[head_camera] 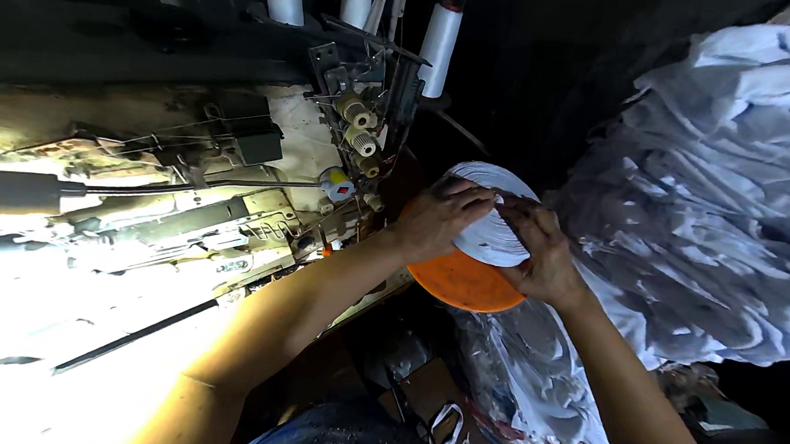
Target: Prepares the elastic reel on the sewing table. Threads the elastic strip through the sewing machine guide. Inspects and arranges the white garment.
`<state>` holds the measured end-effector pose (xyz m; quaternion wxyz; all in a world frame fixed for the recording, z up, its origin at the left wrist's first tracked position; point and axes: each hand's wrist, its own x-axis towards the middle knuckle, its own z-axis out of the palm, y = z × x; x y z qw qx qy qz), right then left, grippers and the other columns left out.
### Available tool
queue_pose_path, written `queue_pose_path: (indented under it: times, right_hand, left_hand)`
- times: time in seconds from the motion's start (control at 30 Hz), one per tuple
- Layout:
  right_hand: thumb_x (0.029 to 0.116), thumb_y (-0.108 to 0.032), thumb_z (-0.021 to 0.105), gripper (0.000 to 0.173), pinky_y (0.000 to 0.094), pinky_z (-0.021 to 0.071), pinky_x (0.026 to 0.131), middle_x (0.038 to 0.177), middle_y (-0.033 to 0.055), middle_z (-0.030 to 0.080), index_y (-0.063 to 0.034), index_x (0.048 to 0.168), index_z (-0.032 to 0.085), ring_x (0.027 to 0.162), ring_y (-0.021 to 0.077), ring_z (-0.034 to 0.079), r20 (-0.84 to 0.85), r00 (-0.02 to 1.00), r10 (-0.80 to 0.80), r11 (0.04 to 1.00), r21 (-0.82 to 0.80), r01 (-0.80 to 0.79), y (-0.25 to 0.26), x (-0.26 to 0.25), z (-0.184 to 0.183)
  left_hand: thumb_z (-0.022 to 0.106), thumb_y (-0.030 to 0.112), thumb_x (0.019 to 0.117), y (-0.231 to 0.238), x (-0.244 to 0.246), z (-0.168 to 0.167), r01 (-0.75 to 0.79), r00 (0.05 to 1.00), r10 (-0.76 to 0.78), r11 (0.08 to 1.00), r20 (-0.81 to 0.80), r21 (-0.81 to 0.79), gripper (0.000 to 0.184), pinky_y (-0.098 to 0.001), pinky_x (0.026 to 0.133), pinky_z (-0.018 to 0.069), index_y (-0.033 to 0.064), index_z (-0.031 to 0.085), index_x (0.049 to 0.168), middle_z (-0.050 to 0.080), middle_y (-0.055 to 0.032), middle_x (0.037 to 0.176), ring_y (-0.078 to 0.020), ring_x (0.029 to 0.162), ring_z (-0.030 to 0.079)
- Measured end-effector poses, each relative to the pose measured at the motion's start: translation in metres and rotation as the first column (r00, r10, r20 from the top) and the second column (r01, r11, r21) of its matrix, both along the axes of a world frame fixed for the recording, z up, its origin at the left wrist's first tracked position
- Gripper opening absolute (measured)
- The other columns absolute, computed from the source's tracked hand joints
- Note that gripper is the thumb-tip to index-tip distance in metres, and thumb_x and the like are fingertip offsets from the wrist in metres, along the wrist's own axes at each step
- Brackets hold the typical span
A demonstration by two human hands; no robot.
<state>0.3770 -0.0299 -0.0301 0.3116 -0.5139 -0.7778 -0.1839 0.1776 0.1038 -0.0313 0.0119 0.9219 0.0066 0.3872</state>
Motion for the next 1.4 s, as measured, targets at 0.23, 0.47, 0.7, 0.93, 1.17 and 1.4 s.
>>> queue_pose_path:
  times: [0.23, 0.47, 0.7, 0.93, 1.17, 1.4]
  right_hand:
    - [0.1014, -0.065, 0.038, 0.079, 0.039, 0.0497, 0.103, 0.125, 0.014, 0.068, 0.0047, 0.13, 0.061, 0.117, 0.017, 0.063, -0.291, 0.954, 0.073, 0.978, -0.164, -0.125, 0.003, 0.006, 0.021]
    - [0.0929, -0.01, 0.07, 0.01, 0.0239, 0.0543, 0.078, 0.096, 0.0072, 0.068, -0.0016, 0.098, 0.073, 0.086, 0.0086, 0.064, -0.42, 0.902, -0.098, 0.99, -0.134, 0.045, 0.016, -0.016, 0.028]
    - [0.0953, -0.012, 0.067, 0.013, 0.0268, 0.0542, 0.081, 0.1, 0.0099, 0.068, -0.0001, 0.097, 0.07, 0.089, 0.0122, 0.065, -0.377, 0.925, -0.059, 0.993, -0.12, 0.014, 0.017, -0.012, 0.025]
    - [0.0953, -0.009, 0.066, 0.01, 0.0267, 0.055, 0.084, 0.103, 0.0092, 0.068, -0.0006, 0.1, 0.07, 0.093, 0.0121, 0.065, -0.34, 0.94, 0.024, 0.987, -0.14, -0.076, 0.02, -0.004, 0.026]
    - [0.0911, 0.002, 0.064, 0.005, 0.0229, 0.0559, 0.089, 0.103, 0.0116, 0.069, 0.0048, 0.088, 0.067, 0.099, 0.0082, 0.067, -0.523, 0.842, 0.129, 0.986, -0.024, -0.166, 0.032, -0.011, -0.012]
    - [0.0918, -0.001, 0.069, 0.034, 0.0262, 0.0602, 0.086, 0.105, 0.0056, 0.068, 0.0042, 0.122, 0.054, 0.091, 0.0059, 0.069, -0.648, 0.754, 0.102, 0.988, -0.02, -0.151, 0.029, -0.014, -0.015]
  left_hand:
    - [0.075, 0.005, 0.0769, -0.007, 0.002, -0.006, -0.027, 0.997, 0.027, 1.0, 0.072, -0.004, 0.038, -0.0472, 0.105, 0.0456, 0.0002, 0.073, 0.114, 0.069, -0.0151, 0.127, -0.0329, 0.121, 0.062]
    - [0.072, 0.001, 0.0824, -0.011, 0.005, -0.013, -0.107, 0.989, 0.097, 0.991, 0.11, 0.086, 0.036, -0.0472, 0.102, 0.0471, -0.0004, 0.072, 0.118, 0.069, -0.015, 0.128, -0.0323, 0.121, 0.062]
    - [0.073, 0.002, 0.0794, -0.016, 0.005, -0.014, -0.154, 0.985, 0.143, 0.982, 0.096, 0.114, 0.039, -0.0468, 0.099, 0.0468, 0.0004, 0.071, 0.118, 0.068, -0.014, 0.13, -0.0305, 0.123, 0.061]
    - [0.076, 0.002, 0.0754, -0.02, 0.005, -0.016, -0.185, 0.98, 0.173, 0.975, 0.096, 0.126, 0.041, -0.0475, 0.094, 0.0473, 0.0006, 0.072, 0.116, 0.07, -0.0139, 0.125, -0.0308, 0.118, 0.063]
    - [0.086, -0.001, 0.0656, -0.023, -0.001, -0.029, -0.147, 0.984, 0.144, 0.989, -0.101, -0.016, 0.05, -0.056, 0.102, 0.0456, 0.0031, 0.073, 0.113, 0.069, -0.0137, 0.124, -0.035, 0.123, 0.06]
    - [0.08, 0.042, 0.0821, -0.01, -0.022, -0.015, 0.061, 0.955, -0.177, 0.903, -0.239, -0.426, 0.073, -0.0463, 0.118, 0.0353, -0.0014, 0.058, 0.137, 0.058, -0.0192, 0.142, -0.0312, 0.137, 0.051]
